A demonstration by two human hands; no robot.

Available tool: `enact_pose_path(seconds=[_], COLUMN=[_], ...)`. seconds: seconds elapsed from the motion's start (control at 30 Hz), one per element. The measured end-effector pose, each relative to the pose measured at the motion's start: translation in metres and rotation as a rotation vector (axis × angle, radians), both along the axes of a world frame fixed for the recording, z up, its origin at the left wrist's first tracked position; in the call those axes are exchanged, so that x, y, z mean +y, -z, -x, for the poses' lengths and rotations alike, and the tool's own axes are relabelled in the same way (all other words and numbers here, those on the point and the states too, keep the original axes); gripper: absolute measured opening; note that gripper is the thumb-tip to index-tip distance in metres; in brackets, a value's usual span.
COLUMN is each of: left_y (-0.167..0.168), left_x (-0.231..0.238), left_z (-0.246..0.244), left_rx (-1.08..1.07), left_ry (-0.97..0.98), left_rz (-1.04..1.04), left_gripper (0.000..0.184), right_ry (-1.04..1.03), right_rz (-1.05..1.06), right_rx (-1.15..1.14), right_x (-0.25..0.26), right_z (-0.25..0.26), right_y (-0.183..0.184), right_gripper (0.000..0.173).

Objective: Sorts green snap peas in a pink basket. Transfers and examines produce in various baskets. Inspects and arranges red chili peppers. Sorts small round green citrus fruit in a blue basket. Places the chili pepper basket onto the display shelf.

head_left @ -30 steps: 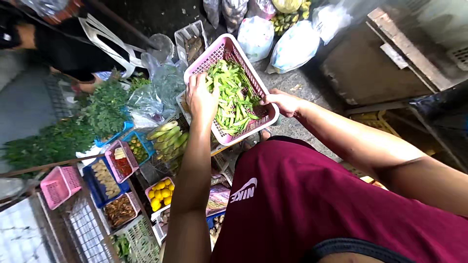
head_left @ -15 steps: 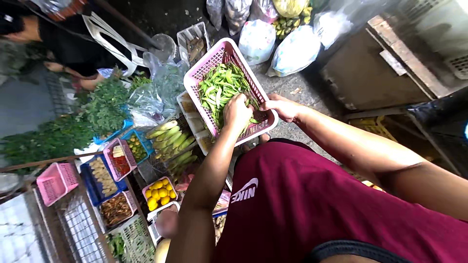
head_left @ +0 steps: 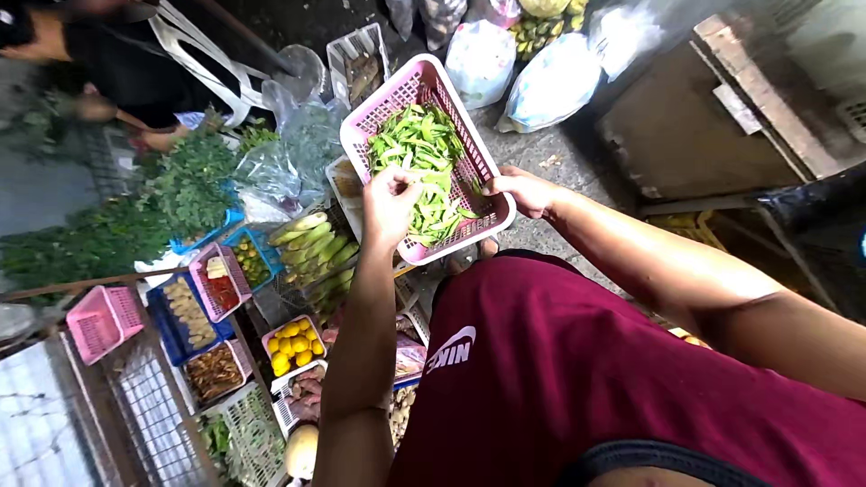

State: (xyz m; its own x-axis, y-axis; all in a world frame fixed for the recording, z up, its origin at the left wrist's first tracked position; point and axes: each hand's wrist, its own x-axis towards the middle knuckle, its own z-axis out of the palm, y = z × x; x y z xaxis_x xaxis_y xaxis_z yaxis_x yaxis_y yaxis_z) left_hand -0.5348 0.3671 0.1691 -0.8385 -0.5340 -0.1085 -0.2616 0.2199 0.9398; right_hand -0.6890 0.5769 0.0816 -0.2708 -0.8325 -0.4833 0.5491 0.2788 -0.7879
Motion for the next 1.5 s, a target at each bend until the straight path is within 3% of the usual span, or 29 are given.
enact_pose_path(seconds=[0.2, 0.3, 0.37, 0.43, 0.53, 0.6, 0.73, 1.1, 1.2, 1.3, 1.37, 1.43, 1.5], left_y=[0.008, 0.006, 0.003, 0.004, 0.019, 0.037, 0.048, 0.049, 0.030, 0.018, 0.016, 0.015, 0.019], left_x=[-0.018, -0.018, -0.008, 0.003, 0.020, 0.024, 0.018, 0.017, 0.007, -0.010, -0.014, -0.013, -0.009], left_z=[-0.016, -0.013, -0.001, 0.015, 0.041, 0.051, 0.054, 0.053, 0.043, 0.032, 0.028, 0.028, 0.032], left_rx=[0.183, 0.122, 0.029, -0.159, -0.599, -0.754, -0.688, -0.719, -0.450, -0.071, 0.088, 0.113, 0.045], left_ry=[-0.200, -0.207, -0.161, 0.014, 0.269, 0.324, 0.298, 0.408, 0.265, -0.016, -0.153, -0.254, -0.274], left_rz=[-0.564, -0.676, -0.500, -0.085, 0.478, 0.685, 0.756, 0.837, 0.607, 0.123, -0.268, -0.511, -0.493], left_gripper=[0.024, 0.019, 0.011, 0.010, 0.027, 0.034, 0.044, 0.024, 0.017, 0.006, 0.011, 0.015, 0.023], right_ry=[-0.003, 0.004, 0.017, 0.023, 0.028, 0.033, 0.063, 0.065, 0.052, 0.055, 0.059, 0.049, 0.045], right_rz=[-0.003, 0.001, 0.003, 0.005, -0.011, -0.019, -0.039, -0.043, -0.048, -0.050, -0.063, -0.075, -0.077], right_rx=[-0.001, -0.003, -0.003, -0.011, -0.003, -0.001, 0.006, 0.007, 0.008, -0.002, -0.018, -0.025, -0.026], right_x=[-0.002, -0.003, -0.004, -0.006, -0.011, -0.012, -0.014, -0.020, -0.022, -0.022, -0.023, -0.025, -0.026], right_z=[0.002, 0.001, -0.001, -0.005, -0.009, -0.012, -0.016, -0.018, -0.016, -0.014, -0.013, -0.013, -0.012], right_y=[-0.001, -0.003, -0.003, -0.003, -0.004, -0.006, -0.009, -0.009, -0.013, -0.007, -0.004, -0.005, -0.007], right_gripper=[0.035, 0.035, 0.033, 0.033, 0.032, 0.034, 0.039, 0.037, 0.035, 0.037, 0.038, 0.036, 0.035])
